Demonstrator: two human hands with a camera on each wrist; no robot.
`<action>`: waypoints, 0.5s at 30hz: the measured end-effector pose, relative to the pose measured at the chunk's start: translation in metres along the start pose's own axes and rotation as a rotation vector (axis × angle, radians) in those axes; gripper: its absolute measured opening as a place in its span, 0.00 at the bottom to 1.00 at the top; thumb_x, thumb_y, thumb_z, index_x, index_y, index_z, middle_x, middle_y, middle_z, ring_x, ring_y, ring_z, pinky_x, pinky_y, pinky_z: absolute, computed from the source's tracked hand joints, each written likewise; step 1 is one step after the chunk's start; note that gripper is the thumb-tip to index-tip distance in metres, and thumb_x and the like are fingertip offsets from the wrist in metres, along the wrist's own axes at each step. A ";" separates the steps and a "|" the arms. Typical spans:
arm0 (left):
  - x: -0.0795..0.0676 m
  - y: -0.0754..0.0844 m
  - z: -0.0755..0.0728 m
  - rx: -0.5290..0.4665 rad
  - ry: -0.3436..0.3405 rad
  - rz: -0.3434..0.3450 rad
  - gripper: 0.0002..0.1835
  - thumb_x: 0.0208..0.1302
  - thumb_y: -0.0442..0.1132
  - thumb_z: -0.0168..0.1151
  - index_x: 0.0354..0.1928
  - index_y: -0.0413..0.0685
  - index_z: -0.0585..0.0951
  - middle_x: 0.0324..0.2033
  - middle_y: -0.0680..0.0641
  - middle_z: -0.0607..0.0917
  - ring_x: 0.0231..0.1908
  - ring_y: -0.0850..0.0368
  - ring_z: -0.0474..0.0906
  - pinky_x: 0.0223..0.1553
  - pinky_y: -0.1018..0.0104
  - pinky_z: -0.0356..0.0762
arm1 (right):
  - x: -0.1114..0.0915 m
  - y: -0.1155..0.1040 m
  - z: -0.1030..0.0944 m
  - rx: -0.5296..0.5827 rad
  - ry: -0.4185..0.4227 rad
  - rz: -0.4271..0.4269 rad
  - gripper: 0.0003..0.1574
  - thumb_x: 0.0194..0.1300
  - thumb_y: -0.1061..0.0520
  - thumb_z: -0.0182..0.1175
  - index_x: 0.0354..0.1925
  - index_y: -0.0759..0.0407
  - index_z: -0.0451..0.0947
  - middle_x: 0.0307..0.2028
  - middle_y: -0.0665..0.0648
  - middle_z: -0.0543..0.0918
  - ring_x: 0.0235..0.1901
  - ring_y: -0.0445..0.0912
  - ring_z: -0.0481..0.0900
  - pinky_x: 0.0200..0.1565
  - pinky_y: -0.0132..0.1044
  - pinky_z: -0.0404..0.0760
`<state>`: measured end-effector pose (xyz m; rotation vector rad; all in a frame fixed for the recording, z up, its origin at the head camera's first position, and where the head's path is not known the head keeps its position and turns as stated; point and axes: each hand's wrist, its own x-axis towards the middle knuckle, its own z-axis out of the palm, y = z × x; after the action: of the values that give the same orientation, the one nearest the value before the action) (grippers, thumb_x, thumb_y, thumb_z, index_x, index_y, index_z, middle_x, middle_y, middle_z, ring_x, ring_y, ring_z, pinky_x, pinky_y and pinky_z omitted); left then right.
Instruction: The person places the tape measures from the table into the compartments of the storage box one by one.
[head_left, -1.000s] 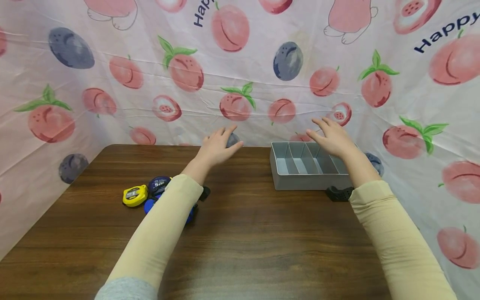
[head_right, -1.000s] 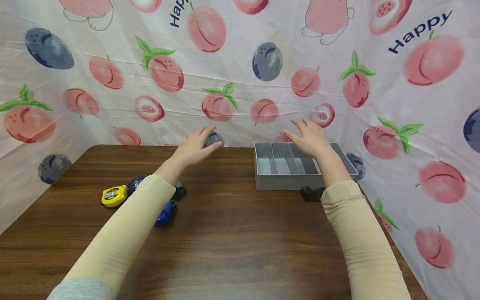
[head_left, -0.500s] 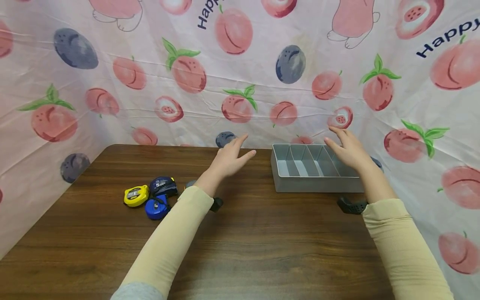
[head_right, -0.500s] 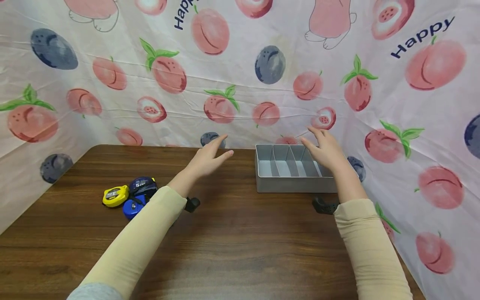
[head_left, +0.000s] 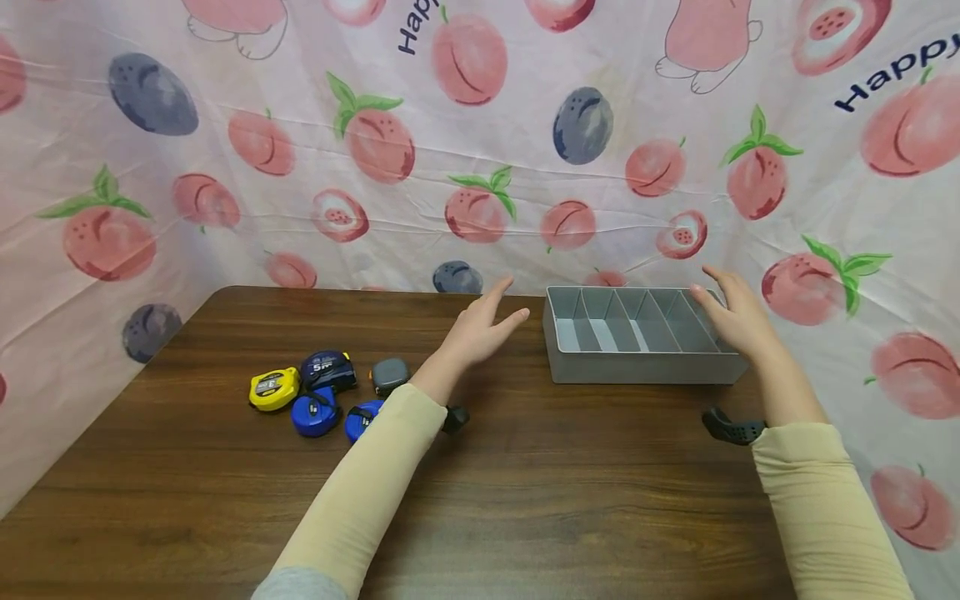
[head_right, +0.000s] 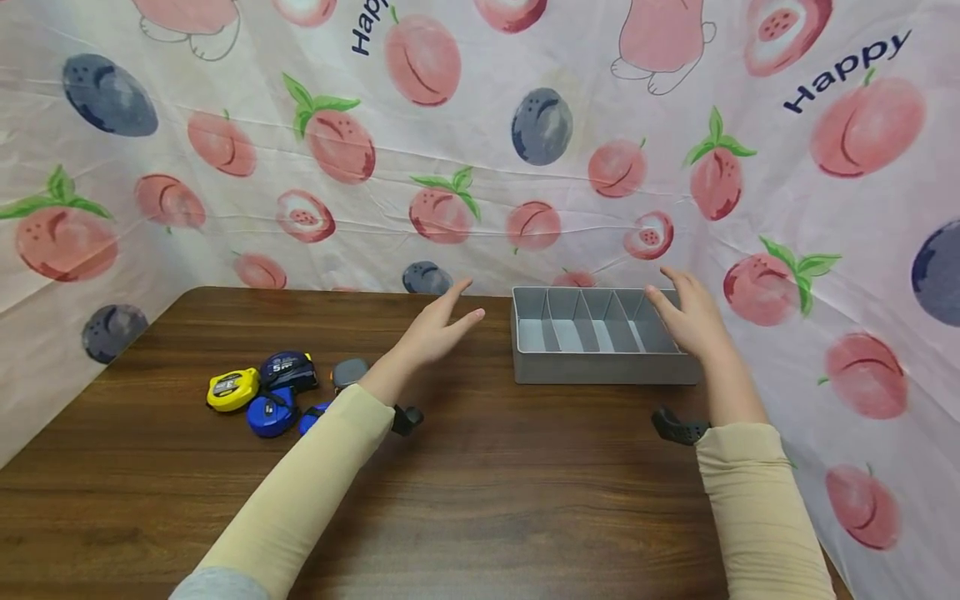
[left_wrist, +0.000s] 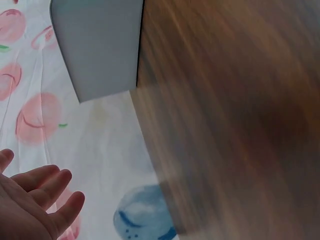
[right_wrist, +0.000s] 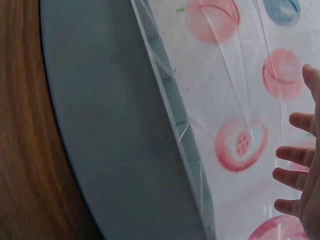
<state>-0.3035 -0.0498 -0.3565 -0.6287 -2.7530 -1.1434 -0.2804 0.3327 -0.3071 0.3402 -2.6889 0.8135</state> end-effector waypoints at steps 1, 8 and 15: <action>0.000 0.000 0.003 -0.016 -0.002 -0.004 0.39 0.68 0.65 0.45 0.75 0.59 0.51 0.71 0.49 0.59 0.68 0.47 0.56 0.65 0.46 0.52 | -0.002 0.003 0.000 0.000 0.000 0.002 0.38 0.75 0.46 0.45 0.70 0.71 0.54 0.65 0.78 0.58 0.66 0.70 0.52 0.63 0.63 0.49; 0.000 0.000 0.024 -0.105 0.002 -0.020 0.38 0.68 0.63 0.48 0.75 0.59 0.53 0.70 0.48 0.60 0.68 0.49 0.58 0.64 0.51 0.58 | -0.015 0.024 -0.001 0.040 -0.004 0.066 0.38 0.76 0.46 0.43 0.70 0.72 0.52 0.64 0.80 0.57 0.65 0.72 0.52 0.61 0.66 0.51; 0.000 0.000 0.042 -0.212 -0.011 -0.050 0.37 0.67 0.61 0.52 0.74 0.63 0.53 0.70 0.43 0.62 0.66 0.45 0.60 0.62 0.47 0.61 | -0.030 0.046 0.001 0.082 0.019 0.113 0.38 0.76 0.47 0.42 0.69 0.75 0.51 0.62 0.83 0.56 0.63 0.75 0.52 0.60 0.68 0.48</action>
<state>-0.3003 -0.0206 -0.3869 -0.5912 -2.6920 -1.4612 -0.2672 0.3739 -0.3414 0.1996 -2.6819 0.9572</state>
